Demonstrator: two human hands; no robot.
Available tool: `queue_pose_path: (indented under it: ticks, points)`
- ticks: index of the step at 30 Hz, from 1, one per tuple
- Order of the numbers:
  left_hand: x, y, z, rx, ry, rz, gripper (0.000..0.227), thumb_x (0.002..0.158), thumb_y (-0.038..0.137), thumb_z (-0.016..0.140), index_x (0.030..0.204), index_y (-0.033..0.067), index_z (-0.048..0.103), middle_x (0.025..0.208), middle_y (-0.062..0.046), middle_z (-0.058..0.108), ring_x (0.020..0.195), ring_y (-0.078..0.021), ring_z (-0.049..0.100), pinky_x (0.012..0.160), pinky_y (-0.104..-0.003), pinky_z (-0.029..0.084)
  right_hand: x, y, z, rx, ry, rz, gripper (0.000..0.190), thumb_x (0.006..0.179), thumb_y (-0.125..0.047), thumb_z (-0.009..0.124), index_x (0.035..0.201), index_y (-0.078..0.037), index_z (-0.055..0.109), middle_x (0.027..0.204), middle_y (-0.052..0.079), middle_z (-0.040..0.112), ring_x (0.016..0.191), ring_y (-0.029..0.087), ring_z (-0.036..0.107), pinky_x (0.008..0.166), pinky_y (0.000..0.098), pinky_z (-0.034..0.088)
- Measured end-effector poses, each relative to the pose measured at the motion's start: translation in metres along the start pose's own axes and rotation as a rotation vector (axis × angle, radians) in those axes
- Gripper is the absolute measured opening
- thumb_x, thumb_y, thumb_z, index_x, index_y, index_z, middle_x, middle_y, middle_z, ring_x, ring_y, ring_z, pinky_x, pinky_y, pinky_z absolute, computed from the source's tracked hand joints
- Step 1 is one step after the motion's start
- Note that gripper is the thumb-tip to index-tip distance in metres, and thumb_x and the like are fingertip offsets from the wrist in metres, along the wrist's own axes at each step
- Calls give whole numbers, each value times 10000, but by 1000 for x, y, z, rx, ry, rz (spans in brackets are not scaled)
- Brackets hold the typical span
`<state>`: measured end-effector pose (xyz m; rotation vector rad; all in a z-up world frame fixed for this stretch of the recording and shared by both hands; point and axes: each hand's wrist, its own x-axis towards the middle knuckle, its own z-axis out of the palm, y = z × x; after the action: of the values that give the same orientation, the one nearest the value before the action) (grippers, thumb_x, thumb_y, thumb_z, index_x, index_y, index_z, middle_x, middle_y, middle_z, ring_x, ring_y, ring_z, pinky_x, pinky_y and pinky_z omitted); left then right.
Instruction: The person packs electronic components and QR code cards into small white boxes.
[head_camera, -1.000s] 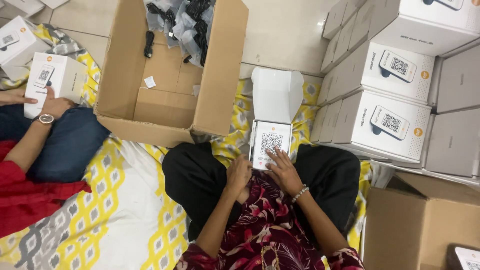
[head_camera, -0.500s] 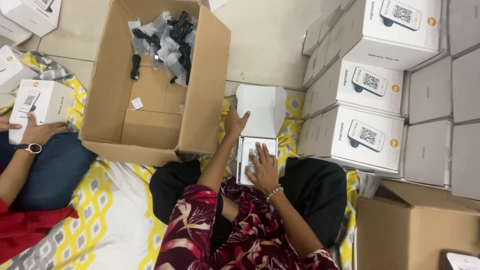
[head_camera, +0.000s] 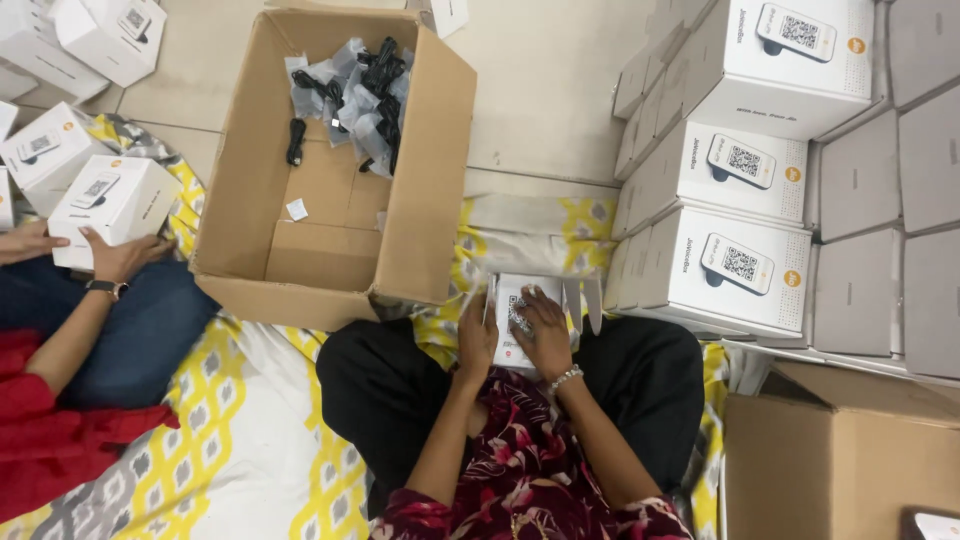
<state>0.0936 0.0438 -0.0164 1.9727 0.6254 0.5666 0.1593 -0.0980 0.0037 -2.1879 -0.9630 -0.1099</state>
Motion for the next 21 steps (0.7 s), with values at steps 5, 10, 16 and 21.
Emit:
queue_pose_path:
  ticks: [5,10,16,21]
  points:
    - [-14,2,-5,-135,27,106,326,968,127,552,1227,-64,607,1054,-270,673,957,-411,673,816,-452,538,-48,9,-16,168,-79,460,215,813,-214,835,953,-61,780,944,138,776,850,278,736,798,398,568]
    - [-6,9,0,29,10,-56,272,949,108,571,1151,-60,643,983,-273,690,879,-427,678,748,-459,534,-71,26,-30,241,307,705,294,898,-246,886,879,-20,698,828,123,772,697,224,729,691,337,574]
    - [-5,2,5,96,-49,-125,210,1030,122,559,1080,-56,660,921,-286,681,877,-473,650,763,-504,507,-10,10,-66,304,321,312,802,732,-166,919,1370,28,472,1159,242,655,998,286,665,829,405,544]
    - [-18,-36,4,157,47,172,287,965,92,557,1196,-60,634,1195,-290,598,999,-470,618,829,-488,527,-16,23,-47,67,207,382,455,855,-83,751,1290,-19,632,941,254,732,826,394,729,684,432,575]
